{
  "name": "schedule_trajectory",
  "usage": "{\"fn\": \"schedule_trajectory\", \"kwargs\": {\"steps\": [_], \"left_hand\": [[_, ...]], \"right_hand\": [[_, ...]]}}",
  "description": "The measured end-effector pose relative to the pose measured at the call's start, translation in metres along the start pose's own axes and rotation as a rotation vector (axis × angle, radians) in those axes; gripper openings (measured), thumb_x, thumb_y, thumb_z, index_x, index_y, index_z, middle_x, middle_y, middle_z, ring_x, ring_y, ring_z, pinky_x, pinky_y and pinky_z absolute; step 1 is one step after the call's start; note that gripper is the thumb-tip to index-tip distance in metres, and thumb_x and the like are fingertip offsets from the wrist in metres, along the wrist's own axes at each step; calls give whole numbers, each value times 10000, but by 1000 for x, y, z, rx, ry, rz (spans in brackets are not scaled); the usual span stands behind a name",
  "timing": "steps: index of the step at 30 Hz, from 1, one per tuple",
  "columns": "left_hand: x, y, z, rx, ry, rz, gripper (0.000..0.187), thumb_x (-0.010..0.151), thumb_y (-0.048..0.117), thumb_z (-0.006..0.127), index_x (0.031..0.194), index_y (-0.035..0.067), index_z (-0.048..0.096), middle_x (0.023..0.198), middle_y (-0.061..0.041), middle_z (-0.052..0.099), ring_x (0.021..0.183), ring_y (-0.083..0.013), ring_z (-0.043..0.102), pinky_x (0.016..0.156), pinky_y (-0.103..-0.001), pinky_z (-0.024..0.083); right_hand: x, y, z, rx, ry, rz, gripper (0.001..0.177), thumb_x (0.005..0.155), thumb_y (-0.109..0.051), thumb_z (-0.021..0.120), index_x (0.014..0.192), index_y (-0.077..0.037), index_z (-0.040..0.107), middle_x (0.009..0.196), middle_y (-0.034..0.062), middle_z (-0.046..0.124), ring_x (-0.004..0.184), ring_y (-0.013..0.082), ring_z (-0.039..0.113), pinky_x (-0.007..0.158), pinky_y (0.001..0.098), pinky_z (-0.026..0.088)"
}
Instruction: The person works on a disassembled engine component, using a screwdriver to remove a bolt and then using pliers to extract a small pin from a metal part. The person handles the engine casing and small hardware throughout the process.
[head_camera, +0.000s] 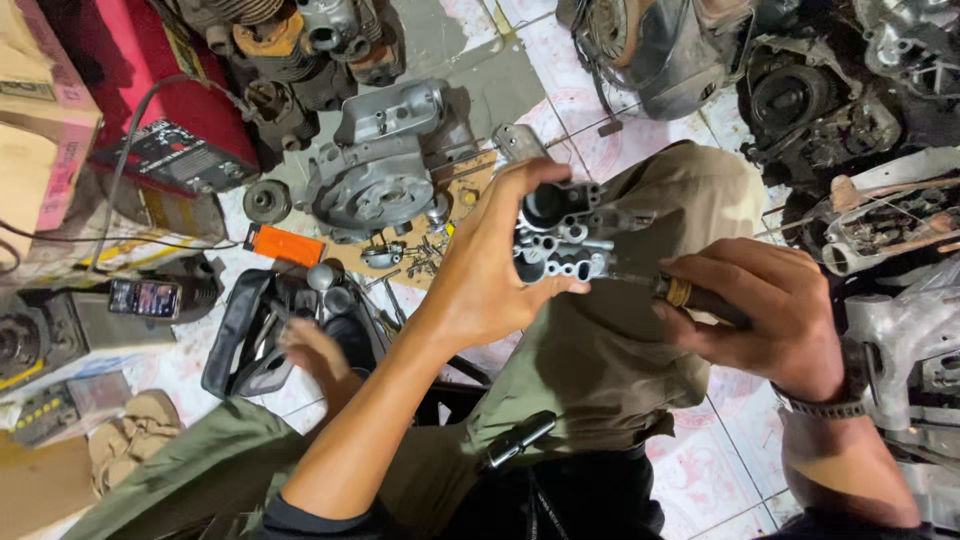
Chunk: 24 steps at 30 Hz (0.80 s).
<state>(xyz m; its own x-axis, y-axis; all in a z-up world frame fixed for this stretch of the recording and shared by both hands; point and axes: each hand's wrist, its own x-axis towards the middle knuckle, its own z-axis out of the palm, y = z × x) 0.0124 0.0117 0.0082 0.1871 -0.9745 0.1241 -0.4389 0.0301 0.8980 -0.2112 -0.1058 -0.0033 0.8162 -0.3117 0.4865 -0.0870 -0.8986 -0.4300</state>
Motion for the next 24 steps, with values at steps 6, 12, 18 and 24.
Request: {"fn": "schedule_trajectory", "kwargs": {"steps": [6, 12, 18, 24], "left_hand": [[-7, -10, -2, 57, 65, -12, 773, 678, 325, 793, 1288, 76, 390, 1327, -133, 491, 1254, -294, 482, 1051, -384, 361], [0, -3, -1, 9, 74, -19, 791, 649, 279, 826, 1277, 60, 397, 1321, -135, 497, 1270, -293, 476, 1082, -402, 332], [-4, -12, -13, 50, 27, 43, 798, 681, 280, 840, 1288, 154, 338, 1322, -108, 476, 1220, -308, 533, 1002, -413, 429], [-9, -21, -21, 22, 31, 69, 826, 690, 273, 846, 1291, 137, 296, 1352, -149, 455, 1237, -353, 528, 1052, -467, 426]], "right_hand": [[10, -3, 1, 51, 2, -73, 287, 789, -193, 734, 981, -1, 642, 810, 121, 615, 649, 229, 605, 589, 327, 487], [5, 0, 0, 21, 10, 8, 262, 787, -201, 722, 973, -25, 667, 816, 106, 602, 672, 230, 598, 629, 327, 476], [13, -7, 5, -7, -23, 0, 261, 784, -202, 731, 935, -2, 660, 784, 133, 594, 625, 229, 576, 578, 333, 447], [15, -11, 15, 19, -29, 51, 290, 764, -226, 745, 930, 2, 674, 818, 145, 605, 660, 239, 595, 596, 343, 469]]}}
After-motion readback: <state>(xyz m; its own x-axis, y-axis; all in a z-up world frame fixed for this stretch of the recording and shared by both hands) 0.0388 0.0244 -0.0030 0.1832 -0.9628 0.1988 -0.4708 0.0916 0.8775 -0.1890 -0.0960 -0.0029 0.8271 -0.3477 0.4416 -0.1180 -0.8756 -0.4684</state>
